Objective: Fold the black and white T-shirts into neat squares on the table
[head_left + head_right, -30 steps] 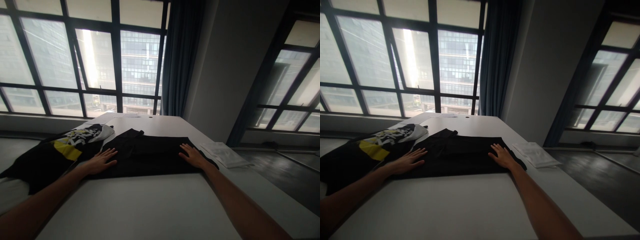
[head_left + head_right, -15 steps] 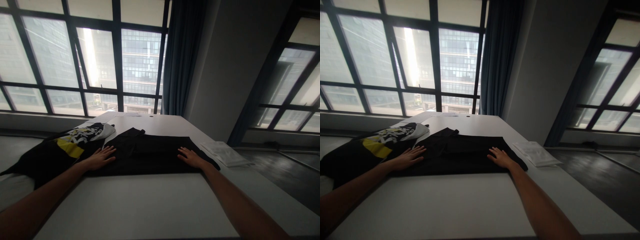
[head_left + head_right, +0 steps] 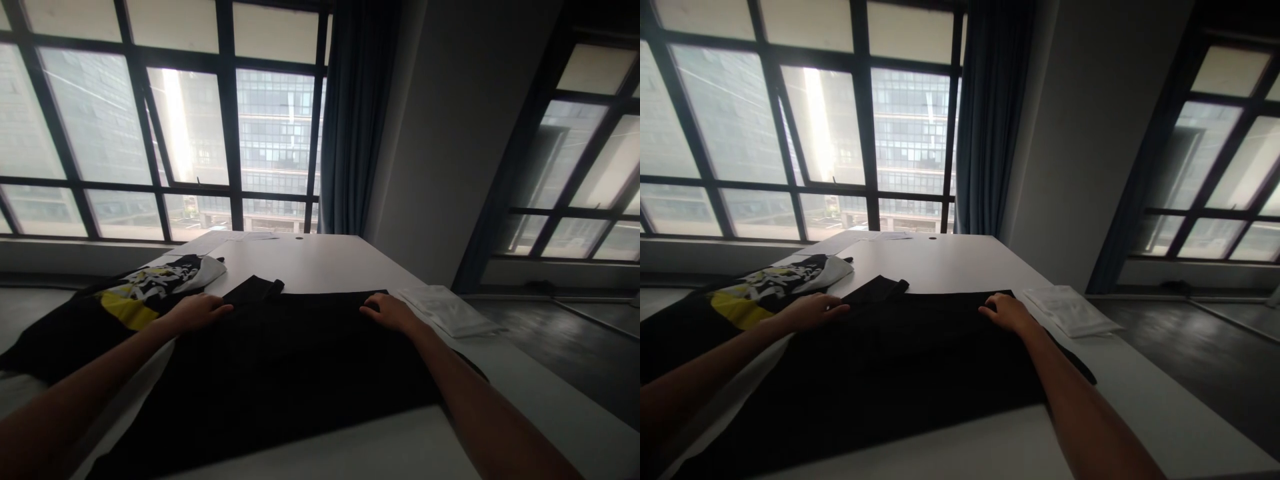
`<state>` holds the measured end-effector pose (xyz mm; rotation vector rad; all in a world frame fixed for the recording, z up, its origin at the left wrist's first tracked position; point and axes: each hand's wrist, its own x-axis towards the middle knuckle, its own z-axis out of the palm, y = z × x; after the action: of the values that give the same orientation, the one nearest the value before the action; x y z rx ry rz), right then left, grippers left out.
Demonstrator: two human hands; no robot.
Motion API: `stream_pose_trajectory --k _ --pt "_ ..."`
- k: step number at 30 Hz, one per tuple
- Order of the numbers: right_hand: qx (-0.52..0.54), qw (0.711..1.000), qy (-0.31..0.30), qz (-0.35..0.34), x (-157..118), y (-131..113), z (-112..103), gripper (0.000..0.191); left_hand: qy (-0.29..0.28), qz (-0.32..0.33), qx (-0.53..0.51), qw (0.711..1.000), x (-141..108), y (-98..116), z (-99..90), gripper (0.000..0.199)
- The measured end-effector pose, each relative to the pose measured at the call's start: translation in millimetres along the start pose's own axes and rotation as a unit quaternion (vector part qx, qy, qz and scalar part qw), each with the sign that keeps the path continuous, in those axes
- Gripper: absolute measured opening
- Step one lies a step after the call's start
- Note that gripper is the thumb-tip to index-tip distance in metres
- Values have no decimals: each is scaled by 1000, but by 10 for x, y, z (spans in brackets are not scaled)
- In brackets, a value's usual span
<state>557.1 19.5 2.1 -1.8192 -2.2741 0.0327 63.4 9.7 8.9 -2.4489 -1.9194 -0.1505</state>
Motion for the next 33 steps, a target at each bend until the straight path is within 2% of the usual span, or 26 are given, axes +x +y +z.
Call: stream_pose_trajectory --k 6,9,12,16,19,21,23,26,28,30,31,33 --pt "45 998 -21 -41 53 23 176 39 -18 -1 18 1000 1057 23 74 52" --pt "68 996 -39 -51 -5 1 174 43 -31 0 15 999 1526 83 161 59" --pt "107 991 -59 -54 -91 -20 75 52 -48 -13 10 999 1841 125 255 70" --pt "179 977 -97 -65 -206 -57 -123 56 -56 -39 12 998 2044 124 278 56" --pt "204 966 -142 -72 -243 -108 -171 56 -25 -48 18 998 2095 136 187 38" --pt "183 968 -158 -70 -228 -143 -114 57 33 -50 19 998 2103 167 64 32" --pt "132 980 -139 -59 -185 -171 -7 59 110 -50 14 993 2086 207 -107 31" --pt "40 996 -71 -33 -99 -192 165 53 212 -46 2 976 1970 244 -396 35" --pt "-3 999 -40 -17 -50 -187 244 49 257 -19 -13 966 1791 235 -537 34" --pt "-26 999 -24 -7 -19 -169 290 49 289 40 -39 956 1514 201 -588 31" --pt "-31 999 -21 -3 -9 -156 304 50 295 76 -54 951 1344 178 -577 30" --pt "-33 999 -16 4 2 -126 324 50 273 139 -76 949 967 130 -495 30"
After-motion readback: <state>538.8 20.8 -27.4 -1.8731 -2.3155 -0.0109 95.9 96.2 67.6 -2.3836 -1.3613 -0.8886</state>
